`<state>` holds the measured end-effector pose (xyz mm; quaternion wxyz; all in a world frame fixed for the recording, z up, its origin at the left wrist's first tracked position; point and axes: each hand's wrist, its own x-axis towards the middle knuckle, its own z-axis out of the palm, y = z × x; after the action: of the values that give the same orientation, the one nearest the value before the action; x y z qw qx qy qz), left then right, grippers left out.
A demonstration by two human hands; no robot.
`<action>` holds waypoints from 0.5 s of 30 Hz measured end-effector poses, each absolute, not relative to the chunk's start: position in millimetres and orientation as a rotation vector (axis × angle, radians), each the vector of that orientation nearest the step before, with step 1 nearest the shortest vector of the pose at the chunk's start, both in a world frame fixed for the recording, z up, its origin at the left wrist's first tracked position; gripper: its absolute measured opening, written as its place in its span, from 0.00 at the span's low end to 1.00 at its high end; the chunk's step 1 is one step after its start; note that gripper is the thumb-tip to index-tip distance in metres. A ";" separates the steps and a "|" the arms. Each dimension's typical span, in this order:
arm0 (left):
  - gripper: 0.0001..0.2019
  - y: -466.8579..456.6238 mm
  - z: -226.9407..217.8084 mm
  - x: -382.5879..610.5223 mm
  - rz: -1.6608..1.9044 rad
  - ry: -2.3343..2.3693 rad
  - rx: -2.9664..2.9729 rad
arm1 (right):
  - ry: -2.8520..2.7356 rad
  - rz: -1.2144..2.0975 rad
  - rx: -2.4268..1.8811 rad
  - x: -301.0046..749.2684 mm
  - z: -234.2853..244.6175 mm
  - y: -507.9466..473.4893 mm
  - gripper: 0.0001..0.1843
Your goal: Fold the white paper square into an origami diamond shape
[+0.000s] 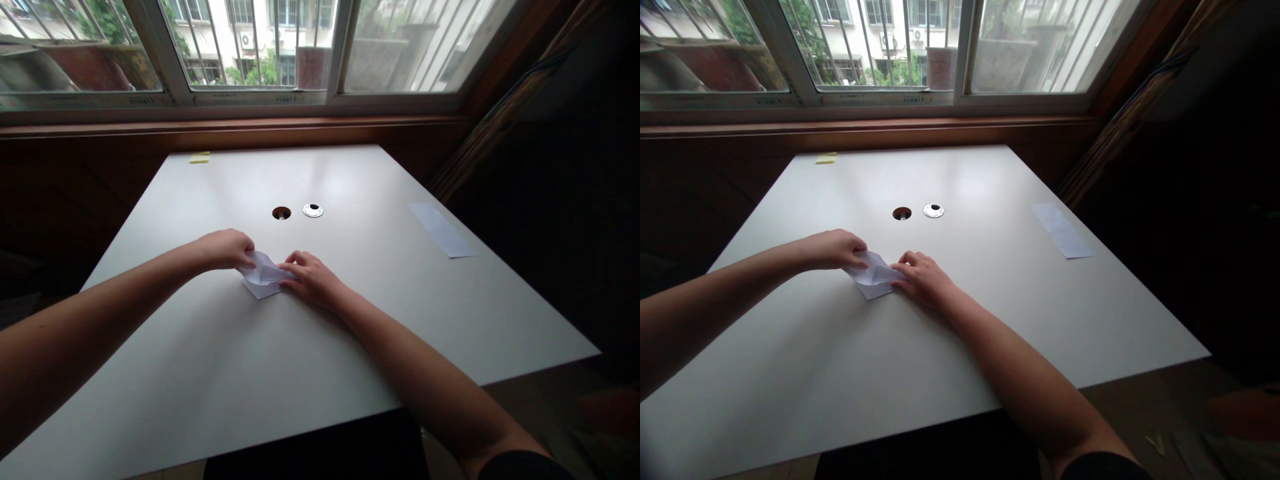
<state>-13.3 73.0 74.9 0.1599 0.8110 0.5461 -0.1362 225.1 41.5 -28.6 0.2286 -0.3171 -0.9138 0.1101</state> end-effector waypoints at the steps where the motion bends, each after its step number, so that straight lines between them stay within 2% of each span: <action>1: 0.14 73.2 73.8 -10.9 -0.419 1.586 2.308 | -2.516 0.306 -0.861 224.7 -29.1 41.3 0.21; 8: 0.13 63.1 62.4 -2.3 -0.370 1.712 2.330 | -2.543 0.306 -0.846 222.6 -26.7 36.7 0.21; 15: 0.14 66.8 46.0 -23.0 -0.122 1.487 2.426 | -2.603 0.310 -0.955 221.9 -19.8 31.4 0.24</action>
<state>-23.0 66.8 46.0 0.1461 0.8427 0.5164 -0.0423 221.9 31.4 -19.8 0.1751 -0.3370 -0.9186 0.1094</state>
